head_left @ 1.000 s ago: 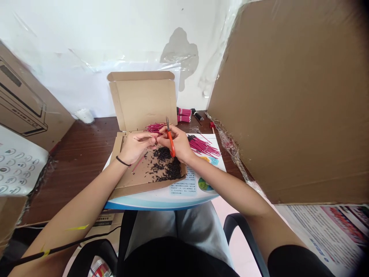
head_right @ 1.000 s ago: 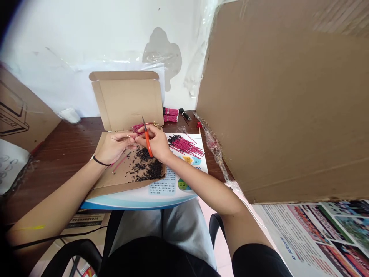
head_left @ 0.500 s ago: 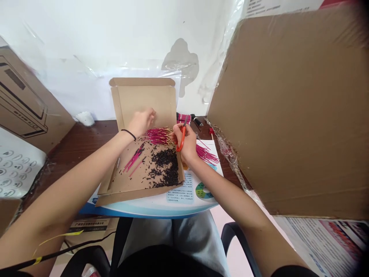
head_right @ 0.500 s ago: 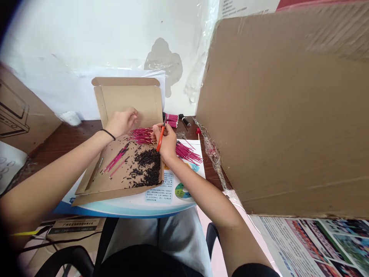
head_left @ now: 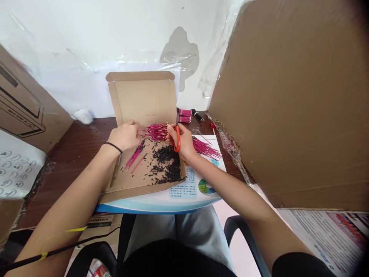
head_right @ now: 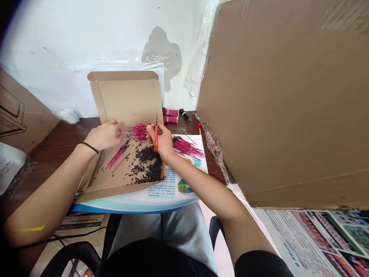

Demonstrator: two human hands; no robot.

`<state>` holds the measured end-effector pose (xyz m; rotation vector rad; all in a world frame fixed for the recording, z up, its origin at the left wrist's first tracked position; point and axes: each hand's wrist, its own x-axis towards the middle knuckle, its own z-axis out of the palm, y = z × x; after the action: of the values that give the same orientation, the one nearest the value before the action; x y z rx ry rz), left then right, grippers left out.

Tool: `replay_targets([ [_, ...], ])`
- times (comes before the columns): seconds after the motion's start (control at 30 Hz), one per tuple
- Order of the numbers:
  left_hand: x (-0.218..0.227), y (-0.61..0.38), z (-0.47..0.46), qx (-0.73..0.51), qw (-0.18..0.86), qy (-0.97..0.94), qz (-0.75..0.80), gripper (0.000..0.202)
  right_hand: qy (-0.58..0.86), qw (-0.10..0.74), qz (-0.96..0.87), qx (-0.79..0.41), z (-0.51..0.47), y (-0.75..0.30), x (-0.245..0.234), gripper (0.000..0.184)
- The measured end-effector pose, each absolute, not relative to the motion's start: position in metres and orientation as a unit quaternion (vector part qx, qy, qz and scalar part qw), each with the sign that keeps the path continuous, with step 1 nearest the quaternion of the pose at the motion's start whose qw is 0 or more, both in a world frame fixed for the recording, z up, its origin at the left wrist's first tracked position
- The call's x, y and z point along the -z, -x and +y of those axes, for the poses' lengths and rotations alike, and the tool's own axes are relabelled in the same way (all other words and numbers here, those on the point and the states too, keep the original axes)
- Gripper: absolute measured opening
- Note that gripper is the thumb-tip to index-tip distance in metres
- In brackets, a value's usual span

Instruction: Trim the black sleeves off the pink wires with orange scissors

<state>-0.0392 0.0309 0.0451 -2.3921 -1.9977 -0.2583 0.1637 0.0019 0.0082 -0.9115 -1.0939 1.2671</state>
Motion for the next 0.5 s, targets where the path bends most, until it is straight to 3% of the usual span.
replay_targets([
  [0.27,-0.038,0.057,0.025,-0.088,-0.117,0.748,-0.648,0.017,0.421,0.566,-0.491,-0.511,0.0,-0.164,-0.007,0.033],
  [0.5,-0.037,0.051,0.016,-0.056,-0.085,0.732,-0.674,0.023,0.428,0.55,-0.516,-0.498,-0.001,-0.163,-0.007,0.03],
])
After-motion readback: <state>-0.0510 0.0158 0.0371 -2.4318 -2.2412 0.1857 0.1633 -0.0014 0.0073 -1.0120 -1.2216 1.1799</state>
